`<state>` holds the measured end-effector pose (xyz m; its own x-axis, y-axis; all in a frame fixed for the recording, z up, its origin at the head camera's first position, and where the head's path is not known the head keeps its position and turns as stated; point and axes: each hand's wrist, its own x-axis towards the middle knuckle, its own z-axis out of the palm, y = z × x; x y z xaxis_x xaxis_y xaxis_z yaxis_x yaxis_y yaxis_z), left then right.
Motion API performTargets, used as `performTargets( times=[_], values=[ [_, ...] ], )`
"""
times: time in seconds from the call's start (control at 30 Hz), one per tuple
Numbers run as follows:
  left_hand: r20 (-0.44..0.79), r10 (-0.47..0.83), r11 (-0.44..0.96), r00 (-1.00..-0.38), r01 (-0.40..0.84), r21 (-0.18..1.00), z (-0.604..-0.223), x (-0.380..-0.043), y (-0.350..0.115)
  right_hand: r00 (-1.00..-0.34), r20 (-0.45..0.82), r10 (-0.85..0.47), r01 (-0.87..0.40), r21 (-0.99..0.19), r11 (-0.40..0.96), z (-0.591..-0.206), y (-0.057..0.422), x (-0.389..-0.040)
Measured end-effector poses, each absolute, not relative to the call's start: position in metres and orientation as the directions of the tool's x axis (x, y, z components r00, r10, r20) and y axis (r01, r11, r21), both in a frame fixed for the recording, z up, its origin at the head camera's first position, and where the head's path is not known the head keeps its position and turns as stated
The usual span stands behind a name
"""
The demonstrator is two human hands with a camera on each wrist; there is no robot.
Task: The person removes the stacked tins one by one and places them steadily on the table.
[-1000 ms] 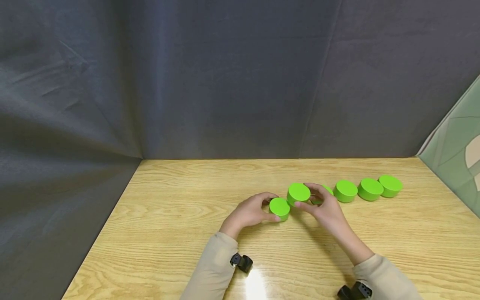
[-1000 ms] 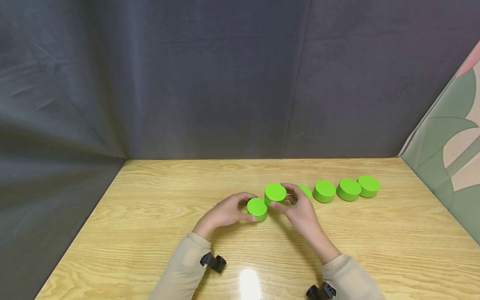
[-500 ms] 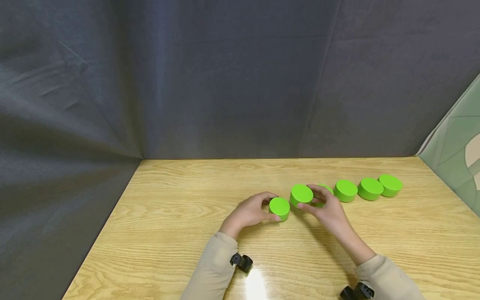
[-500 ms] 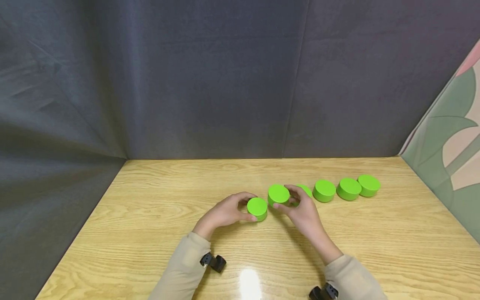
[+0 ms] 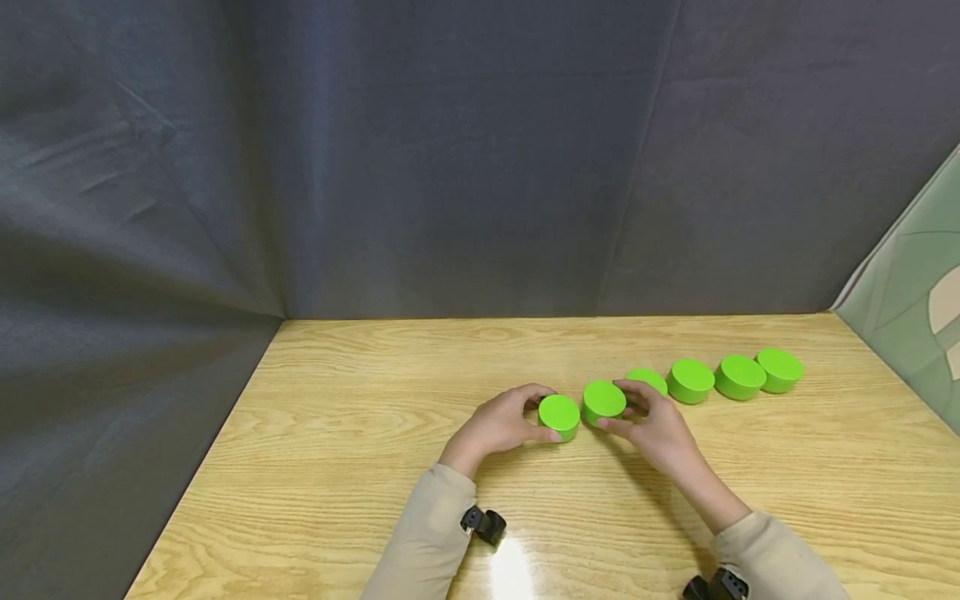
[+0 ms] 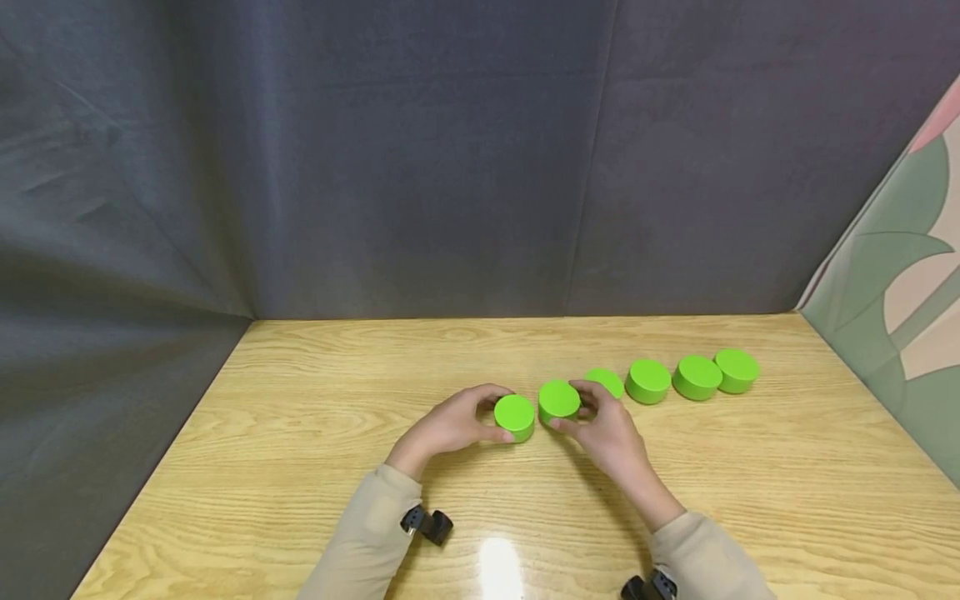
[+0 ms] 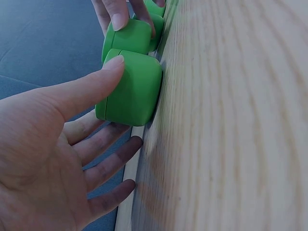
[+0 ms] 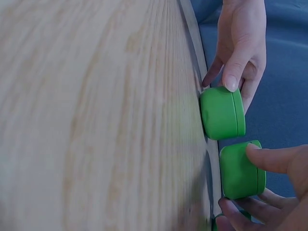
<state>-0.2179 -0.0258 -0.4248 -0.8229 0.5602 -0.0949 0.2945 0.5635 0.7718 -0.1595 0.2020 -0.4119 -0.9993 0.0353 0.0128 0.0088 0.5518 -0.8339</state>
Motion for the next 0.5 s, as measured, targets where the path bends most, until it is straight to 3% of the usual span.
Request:
performTargets(
  times=[0.5],
  values=[
    [-0.101,0.56,0.555,-0.822,0.282,0.783,-0.424,-0.218,-0.025,-0.999,0.043,0.018,-0.022,-0.773,0.634,-0.419,0.199,-0.172]
  ],
)
